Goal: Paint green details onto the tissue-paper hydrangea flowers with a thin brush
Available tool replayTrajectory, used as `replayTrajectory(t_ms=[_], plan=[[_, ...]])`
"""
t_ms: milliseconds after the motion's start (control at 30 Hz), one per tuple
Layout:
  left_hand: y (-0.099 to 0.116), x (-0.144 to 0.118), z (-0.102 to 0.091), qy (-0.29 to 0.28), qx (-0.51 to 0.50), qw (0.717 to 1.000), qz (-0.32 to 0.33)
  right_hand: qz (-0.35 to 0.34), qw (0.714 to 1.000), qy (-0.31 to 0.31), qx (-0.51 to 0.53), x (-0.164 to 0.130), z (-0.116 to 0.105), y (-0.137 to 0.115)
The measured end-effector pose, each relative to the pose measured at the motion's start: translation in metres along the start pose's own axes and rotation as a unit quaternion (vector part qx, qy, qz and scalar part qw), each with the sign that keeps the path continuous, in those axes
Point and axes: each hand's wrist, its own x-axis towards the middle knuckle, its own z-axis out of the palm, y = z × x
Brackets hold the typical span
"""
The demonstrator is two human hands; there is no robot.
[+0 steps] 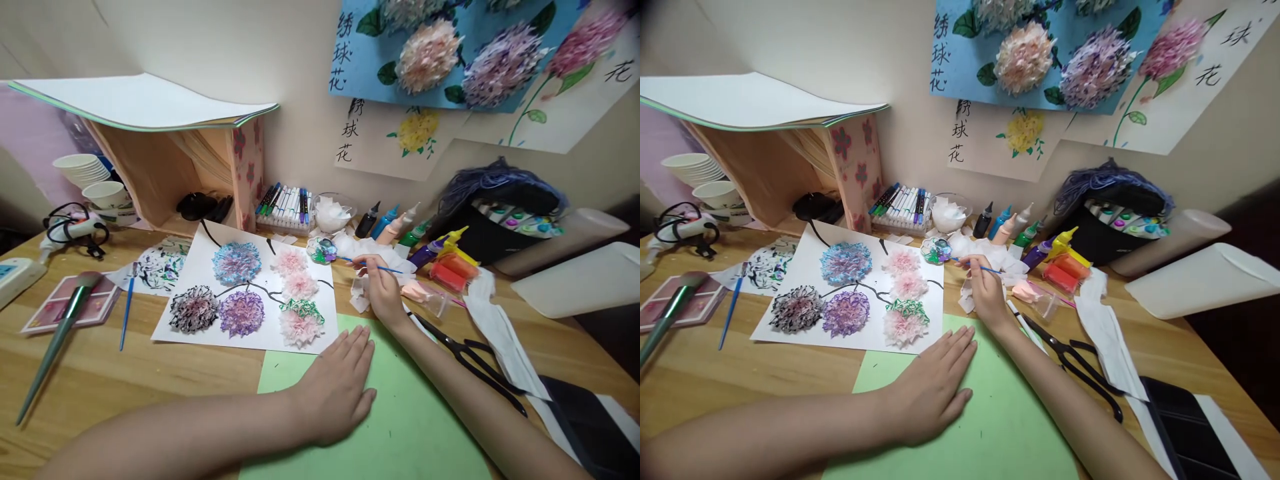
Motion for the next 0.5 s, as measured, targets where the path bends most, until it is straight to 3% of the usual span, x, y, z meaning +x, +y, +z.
replayTrajectory(t_ms=[133,300,500], plan=[[0.0006,0.0001,-0.0003,-0.002,-0.01,1.0,-0.003,0.0,0.999,-0.039,-0.02,0.0003,0.0061,0.0009],[0.0007,-0.0002,-0.0007,-0.003,-0.011,1.0,0.0,0.003,1.0,-0.007,-0.002,0.0001,0.0052,0.0024],[-0.0004,0.0001,-0.001,-0.003,-0.007,1.0,-0.001,0.025,0.999,-0.016,0.031,0.0035,0.0052,0.007]])
